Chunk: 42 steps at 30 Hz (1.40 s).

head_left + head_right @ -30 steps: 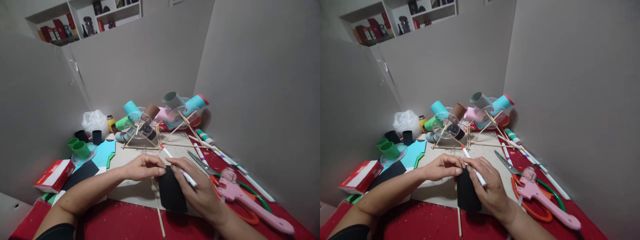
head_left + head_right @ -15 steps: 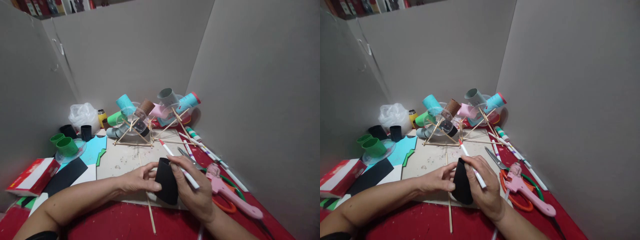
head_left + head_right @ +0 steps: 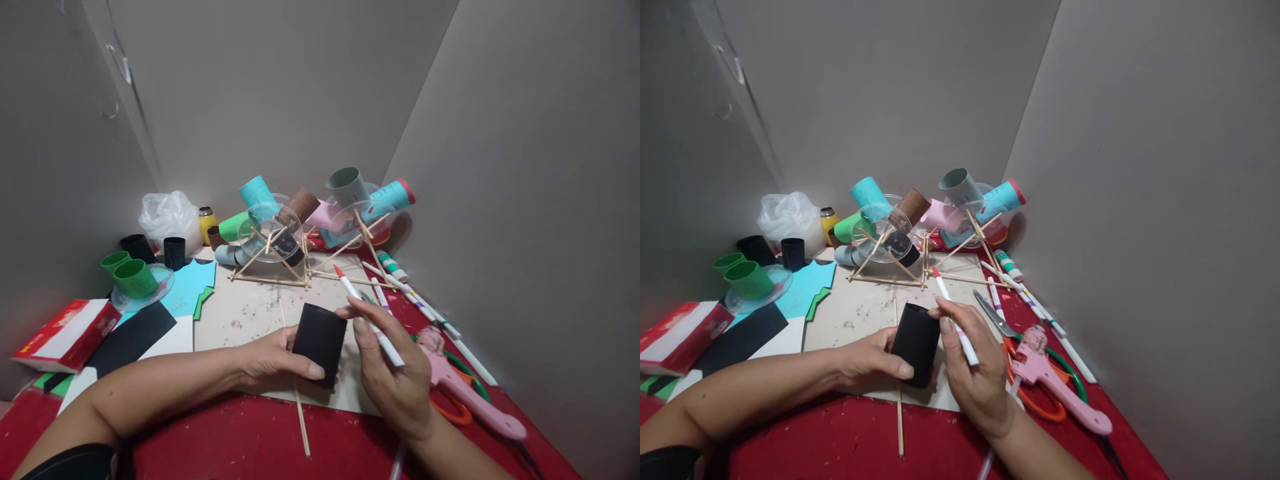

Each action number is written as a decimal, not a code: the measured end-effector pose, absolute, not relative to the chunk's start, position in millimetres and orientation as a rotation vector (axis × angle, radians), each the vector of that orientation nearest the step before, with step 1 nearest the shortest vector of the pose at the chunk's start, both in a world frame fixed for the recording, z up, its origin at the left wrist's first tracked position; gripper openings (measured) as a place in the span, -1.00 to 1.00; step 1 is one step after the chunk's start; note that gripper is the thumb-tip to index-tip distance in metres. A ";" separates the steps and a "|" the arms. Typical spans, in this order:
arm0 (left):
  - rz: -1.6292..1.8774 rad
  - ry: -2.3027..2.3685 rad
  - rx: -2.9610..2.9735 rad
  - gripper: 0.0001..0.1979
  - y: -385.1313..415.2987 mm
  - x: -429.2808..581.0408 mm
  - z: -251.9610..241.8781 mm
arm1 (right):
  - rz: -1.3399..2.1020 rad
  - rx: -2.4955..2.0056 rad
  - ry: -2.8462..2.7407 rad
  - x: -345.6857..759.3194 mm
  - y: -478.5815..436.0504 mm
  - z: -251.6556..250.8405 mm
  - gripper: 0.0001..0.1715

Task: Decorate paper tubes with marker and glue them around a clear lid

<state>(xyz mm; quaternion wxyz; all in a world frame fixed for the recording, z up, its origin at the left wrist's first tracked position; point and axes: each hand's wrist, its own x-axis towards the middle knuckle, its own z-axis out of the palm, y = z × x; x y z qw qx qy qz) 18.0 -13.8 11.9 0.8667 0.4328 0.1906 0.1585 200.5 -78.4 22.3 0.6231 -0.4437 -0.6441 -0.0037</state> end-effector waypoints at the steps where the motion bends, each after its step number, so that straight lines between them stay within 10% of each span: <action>1: 0.324 0.402 0.891 -0.41 -12.2 16.9 11.8 | -0.013 -1.033 -1.473 201.3 -78.3 21.7 -0.58; 42: 0.135 0.354 0.828 -0.42 -1.1 10.2 -7.4 | 0.191 -1.177 -1.502 189.4 -69.6 14.4 -0.75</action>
